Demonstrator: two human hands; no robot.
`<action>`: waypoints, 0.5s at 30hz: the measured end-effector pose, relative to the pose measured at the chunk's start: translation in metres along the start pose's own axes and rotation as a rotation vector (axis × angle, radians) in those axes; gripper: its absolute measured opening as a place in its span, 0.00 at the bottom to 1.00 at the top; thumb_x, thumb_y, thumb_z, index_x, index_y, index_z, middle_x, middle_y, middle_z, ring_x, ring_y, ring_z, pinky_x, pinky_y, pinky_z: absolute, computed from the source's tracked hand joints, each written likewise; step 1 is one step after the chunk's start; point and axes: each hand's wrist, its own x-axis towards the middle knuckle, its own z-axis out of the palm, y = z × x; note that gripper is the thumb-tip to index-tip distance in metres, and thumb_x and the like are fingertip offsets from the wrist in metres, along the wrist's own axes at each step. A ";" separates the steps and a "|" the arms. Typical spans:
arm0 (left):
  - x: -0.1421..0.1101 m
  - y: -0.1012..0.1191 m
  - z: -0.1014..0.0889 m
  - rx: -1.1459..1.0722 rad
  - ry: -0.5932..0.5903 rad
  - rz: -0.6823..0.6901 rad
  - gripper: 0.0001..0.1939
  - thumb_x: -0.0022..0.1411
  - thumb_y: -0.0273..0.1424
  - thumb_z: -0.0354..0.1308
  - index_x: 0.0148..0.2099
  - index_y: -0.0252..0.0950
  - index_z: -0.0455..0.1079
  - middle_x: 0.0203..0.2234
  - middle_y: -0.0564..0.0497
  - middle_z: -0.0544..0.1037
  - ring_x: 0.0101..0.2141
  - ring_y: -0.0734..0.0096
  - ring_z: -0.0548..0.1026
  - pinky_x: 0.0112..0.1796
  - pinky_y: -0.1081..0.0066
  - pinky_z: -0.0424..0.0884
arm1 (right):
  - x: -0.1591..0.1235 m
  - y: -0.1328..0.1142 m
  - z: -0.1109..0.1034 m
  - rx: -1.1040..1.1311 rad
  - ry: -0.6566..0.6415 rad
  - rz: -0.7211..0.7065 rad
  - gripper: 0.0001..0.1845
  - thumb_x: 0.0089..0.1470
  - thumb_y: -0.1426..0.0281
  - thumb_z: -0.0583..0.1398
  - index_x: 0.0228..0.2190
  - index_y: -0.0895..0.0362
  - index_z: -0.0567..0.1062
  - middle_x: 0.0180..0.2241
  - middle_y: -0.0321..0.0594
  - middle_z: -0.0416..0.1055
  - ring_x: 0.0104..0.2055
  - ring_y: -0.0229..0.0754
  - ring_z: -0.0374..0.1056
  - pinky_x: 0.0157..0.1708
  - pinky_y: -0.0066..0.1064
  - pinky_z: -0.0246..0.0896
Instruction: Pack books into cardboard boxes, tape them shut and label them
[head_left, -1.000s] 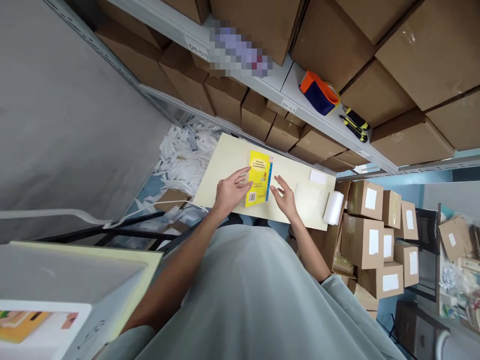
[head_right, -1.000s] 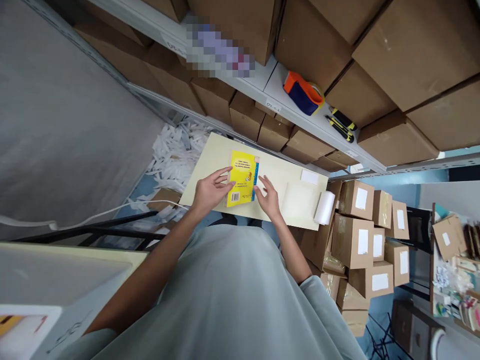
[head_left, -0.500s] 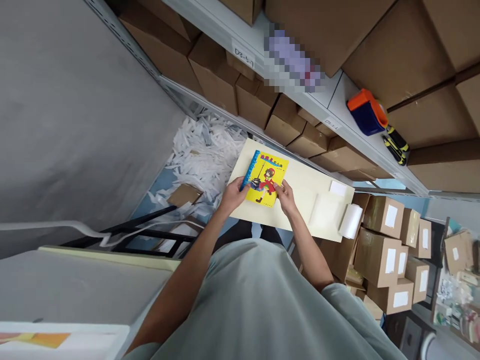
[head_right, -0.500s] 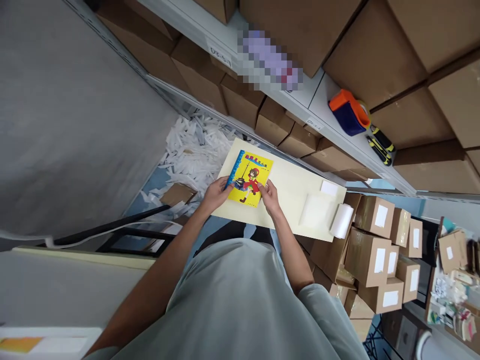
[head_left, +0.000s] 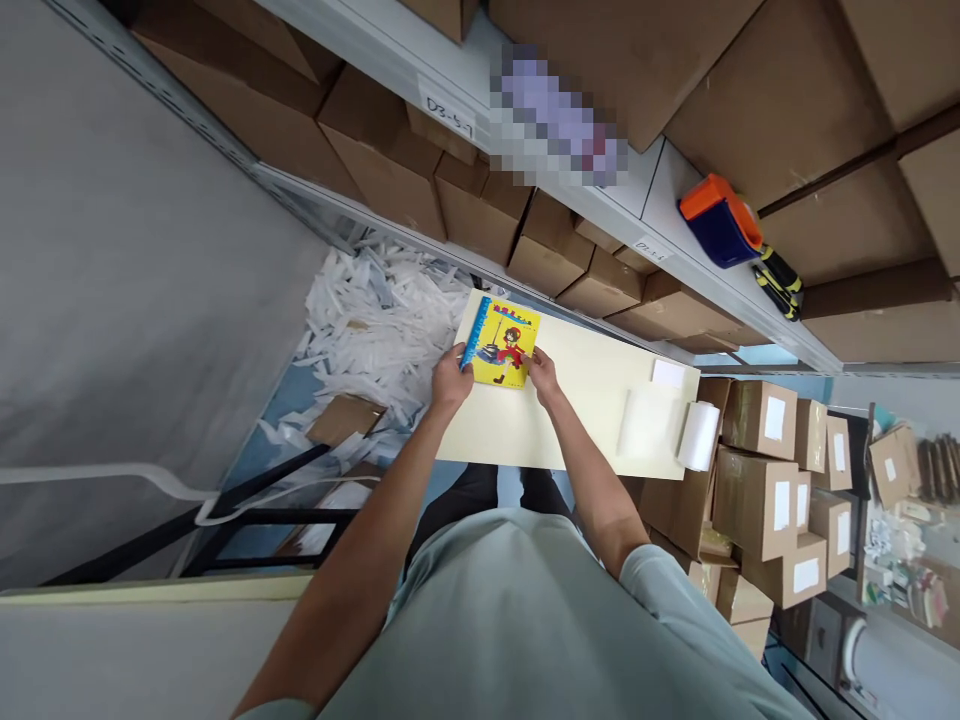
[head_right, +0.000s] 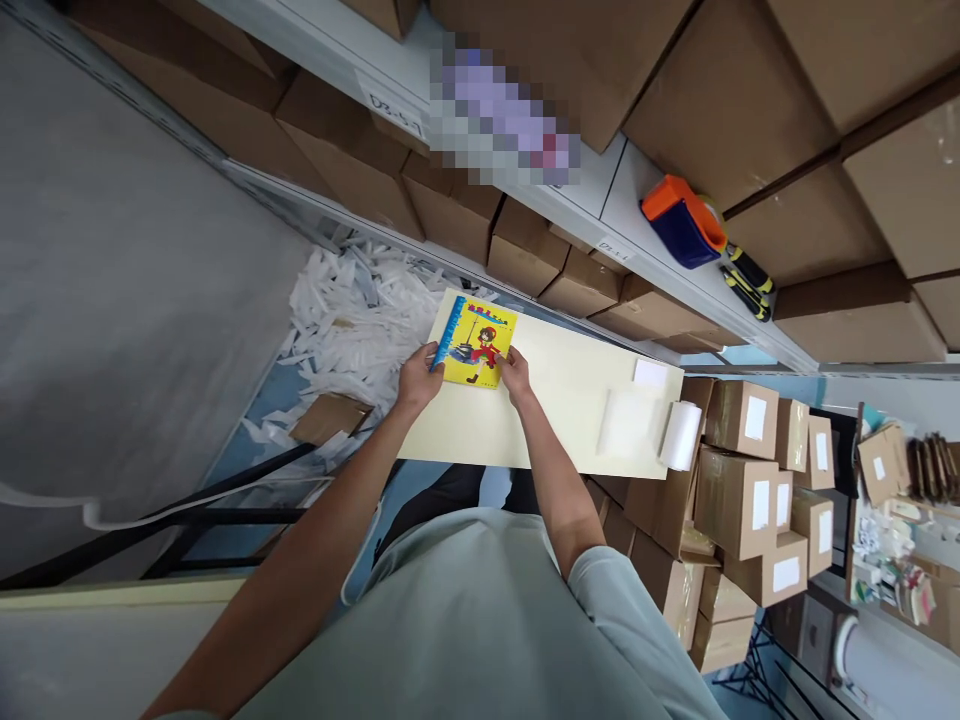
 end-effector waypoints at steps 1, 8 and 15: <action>-0.003 0.000 -0.002 0.005 0.019 -0.002 0.30 0.62 0.23 0.58 0.66 0.34 0.74 0.59 0.38 0.83 0.57 0.55 0.83 0.60 0.61 0.78 | -0.004 0.002 -0.005 -0.003 -0.005 -0.023 0.25 0.63 0.55 0.68 0.55 0.57 0.78 0.60 0.50 0.83 0.64 0.51 0.79 0.64 0.43 0.76; -0.071 0.000 0.027 0.002 0.066 0.106 0.24 0.70 0.34 0.58 0.65 0.34 0.73 0.62 0.36 0.80 0.59 0.54 0.81 0.60 0.57 0.79 | -0.085 0.055 -0.116 -0.122 0.167 -0.188 0.35 0.64 0.48 0.67 0.64 0.53 0.77 0.71 0.52 0.73 0.73 0.54 0.70 0.74 0.49 0.65; -0.174 0.048 0.172 0.047 -0.415 0.119 0.19 0.69 0.42 0.63 0.56 0.38 0.78 0.52 0.41 0.88 0.49 0.55 0.87 0.55 0.59 0.80 | -0.147 0.096 -0.331 -0.626 0.678 -0.246 0.31 0.73 0.56 0.58 0.67 0.59 0.75 0.77 0.59 0.61 0.82 0.58 0.53 0.81 0.59 0.47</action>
